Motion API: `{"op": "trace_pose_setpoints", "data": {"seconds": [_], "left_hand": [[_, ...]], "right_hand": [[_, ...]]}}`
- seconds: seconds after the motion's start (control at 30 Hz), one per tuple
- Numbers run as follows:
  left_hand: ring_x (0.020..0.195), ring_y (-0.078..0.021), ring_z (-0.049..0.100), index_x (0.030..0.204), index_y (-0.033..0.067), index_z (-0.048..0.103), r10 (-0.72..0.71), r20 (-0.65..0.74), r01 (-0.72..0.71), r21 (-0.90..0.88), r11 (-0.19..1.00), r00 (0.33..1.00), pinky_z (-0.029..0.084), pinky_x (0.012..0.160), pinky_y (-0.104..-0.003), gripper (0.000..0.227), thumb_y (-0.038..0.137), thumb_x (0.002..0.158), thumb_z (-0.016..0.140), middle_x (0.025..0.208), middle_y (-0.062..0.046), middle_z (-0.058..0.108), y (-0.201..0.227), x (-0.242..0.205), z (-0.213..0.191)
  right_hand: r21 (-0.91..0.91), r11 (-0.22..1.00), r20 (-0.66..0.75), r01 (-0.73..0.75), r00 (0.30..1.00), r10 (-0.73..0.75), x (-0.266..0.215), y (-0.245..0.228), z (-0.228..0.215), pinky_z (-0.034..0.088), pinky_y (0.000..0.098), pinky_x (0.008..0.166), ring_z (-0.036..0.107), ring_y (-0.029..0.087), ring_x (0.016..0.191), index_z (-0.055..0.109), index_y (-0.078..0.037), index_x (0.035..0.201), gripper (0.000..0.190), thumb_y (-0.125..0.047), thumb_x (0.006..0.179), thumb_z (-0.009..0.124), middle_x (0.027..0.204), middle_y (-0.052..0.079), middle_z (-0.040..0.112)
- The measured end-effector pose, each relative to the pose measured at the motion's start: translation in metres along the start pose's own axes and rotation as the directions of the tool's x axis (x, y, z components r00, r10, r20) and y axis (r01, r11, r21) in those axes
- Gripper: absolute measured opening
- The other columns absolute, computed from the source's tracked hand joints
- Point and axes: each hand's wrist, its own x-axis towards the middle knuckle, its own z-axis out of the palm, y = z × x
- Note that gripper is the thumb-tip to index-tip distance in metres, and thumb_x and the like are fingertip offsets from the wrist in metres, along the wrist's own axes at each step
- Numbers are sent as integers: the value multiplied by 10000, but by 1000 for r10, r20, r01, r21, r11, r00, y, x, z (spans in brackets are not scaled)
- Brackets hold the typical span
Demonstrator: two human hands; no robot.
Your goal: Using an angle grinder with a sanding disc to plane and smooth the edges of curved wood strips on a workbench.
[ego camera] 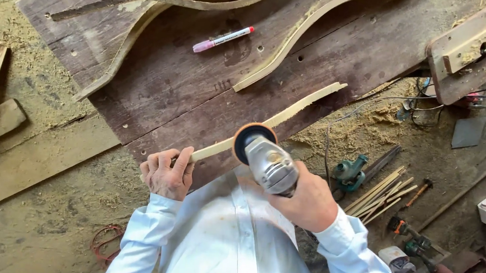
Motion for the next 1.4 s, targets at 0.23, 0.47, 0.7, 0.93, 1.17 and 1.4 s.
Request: {"op": "trace_pose_setpoints", "data": {"seconds": [0.23, 0.47, 0.7, 0.93, 1.17, 1.4], "left_hand": [[933, -223, 593, 1088, 314, 778, -17, 8, 17, -7, 1000, 1000, 425, 787, -338, 175, 400, 965, 689, 978, 39, 597, 1, -2, 0], [935, -229, 596, 1091, 307, 790, -30, 21, 30, -22, 999, 999, 432, 793, -339, 190, 416, 983, 679, 981, 48, 601, 1, -2, 0], [915, -227, 602, 1071, 314, 796, -18, 6, 18, -14, 1000, 1000, 442, 800, -338, 144, 342, 951, 721, 962, 40, 607, 3, 2, -3], [910, -236, 602, 1073, 311, 797, -10, 10, 10, -5, 1000, 1000, 445, 791, -342, 157, 308, 928, 737, 966, 29, 612, 3, 4, -2], [885, -231, 585, 1075, 294, 794, -2, 20, 3, -19, 1000, 1000, 436, 782, -338, 167, 274, 920, 734, 960, 22, 593, 4, 6, -5], [893, -224, 576, 1095, 295, 791, -6, 38, 7, -29, 1000, 999, 425, 788, -320, 180, 281, 932, 716, 974, 27, 584, 6, 10, -5]], "right_hand": [[240, 969, 38, -59, 998, 51, 9, 4, -35, 580, 481, 886, 709, 375, 1104, 672, -136, 1079, 581, -398, 598, 865, 1032, 182, 771], [379, 923, 74, -71, 996, 46, 25, 21, -47, 577, 520, 919, 697, 398, 1133, 709, -115, 1125, 559, -362, 651, 872, 1090, 201, 770], [460, 888, 60, -2, 998, -29, 45, 42, -50, 575, 519, 833, 740, 326, 1012, 737, -65, 1087, 488, -287, 678, 883, 992, 216, 769], [578, 813, 16, 73, 995, -101, 68, 68, -51, 574, 503, 791, 700, 227, 907, 783, -22, 1029, 389, -163, 682, 887, 916, 182, 772], [569, 819, 30, 71, 994, -108, 87, 96, -55, 568, 517, 752, 696, 256, 779, 774, 3, 1041, 380, -143, 702, 865, 855, 201, 748], [488, 872, 62, 15, 997, -52, 75, 91, -67, 559, 567, 841, 715, 393, 866, 736, 23, 1122, 442, -171, 746, 862, 953, 264, 740]]}}
